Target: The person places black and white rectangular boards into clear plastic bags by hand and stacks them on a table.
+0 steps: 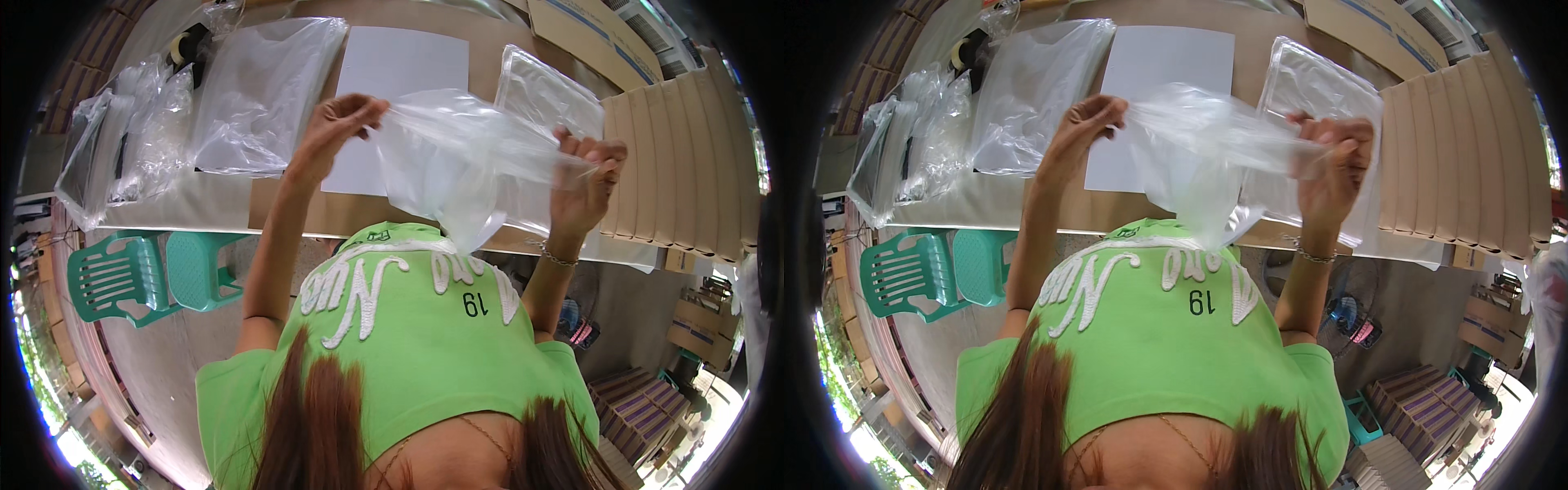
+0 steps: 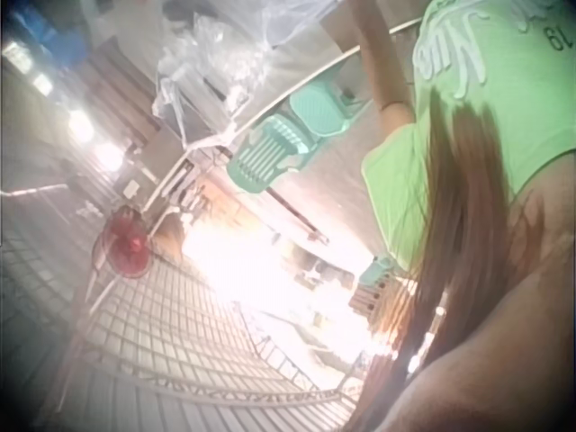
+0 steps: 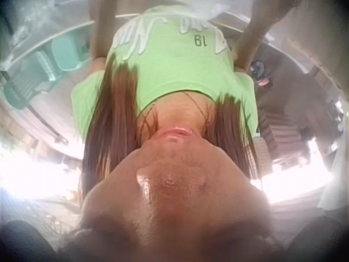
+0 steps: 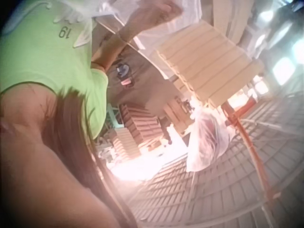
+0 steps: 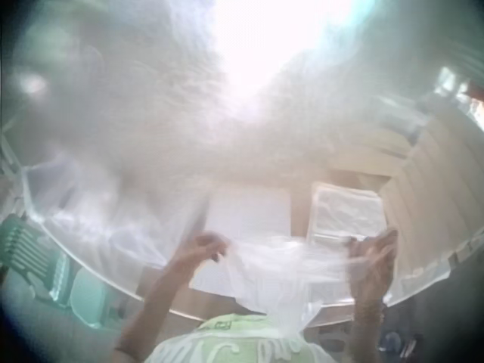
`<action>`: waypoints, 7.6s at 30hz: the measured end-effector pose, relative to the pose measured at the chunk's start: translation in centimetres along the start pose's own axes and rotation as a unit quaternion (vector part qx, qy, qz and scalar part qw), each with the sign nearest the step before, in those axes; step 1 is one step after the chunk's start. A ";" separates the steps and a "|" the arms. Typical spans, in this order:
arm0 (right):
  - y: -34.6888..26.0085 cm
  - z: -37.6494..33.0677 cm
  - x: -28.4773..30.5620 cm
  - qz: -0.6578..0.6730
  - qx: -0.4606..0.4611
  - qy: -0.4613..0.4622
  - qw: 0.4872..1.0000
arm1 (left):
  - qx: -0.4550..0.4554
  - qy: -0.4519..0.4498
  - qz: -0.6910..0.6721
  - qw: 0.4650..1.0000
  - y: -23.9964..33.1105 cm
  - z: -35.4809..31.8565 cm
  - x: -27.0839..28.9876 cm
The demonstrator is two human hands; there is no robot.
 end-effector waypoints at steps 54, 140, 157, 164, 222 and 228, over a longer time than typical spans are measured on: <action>7.9 -2.5 1.0 0.620 -0.171 0.167 0.748 | 0.167 -0.436 -0.599 0.650 -6.1 -6.0 -1.8; -14.8 -0.9 -3.3 -0.463 0.025 -0.071 0.883 | -0.474 -0.054 0.276 0.834 18.5 -17.6 5.8; -11.1 -1.1 -3.8 -0.346 -0.030 0.045 0.937 | -0.410 0.132 0.206 0.879 15.3 -17.4 3.1; -9.0 -2.2 -2.5 -0.154 -0.112 0.032 0.981 | -0.316 0.043 0.012 0.948 13.0 -16.3 3.7; 0.1 -9.0 -1.9 0.248 -0.521 0.072 0.814 | 0.274 -0.122 -0.093 0.949 2.6 -12.4 1.7; 0.3 -9.4 -1.1 0.201 -0.524 0.085 0.823 | 0.261 -0.158 -0.012 0.952 2.0 -11.5 1.8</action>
Point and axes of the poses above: each hand's wrist, its own z-axis towards the middle knuckle, its own x-axis out of the back of the hand, y = z × x, the point moved 4 cm from there along z, towards the middle knuckle, and after that the axes turned 3 degrees about z, right-handed, at the moved point
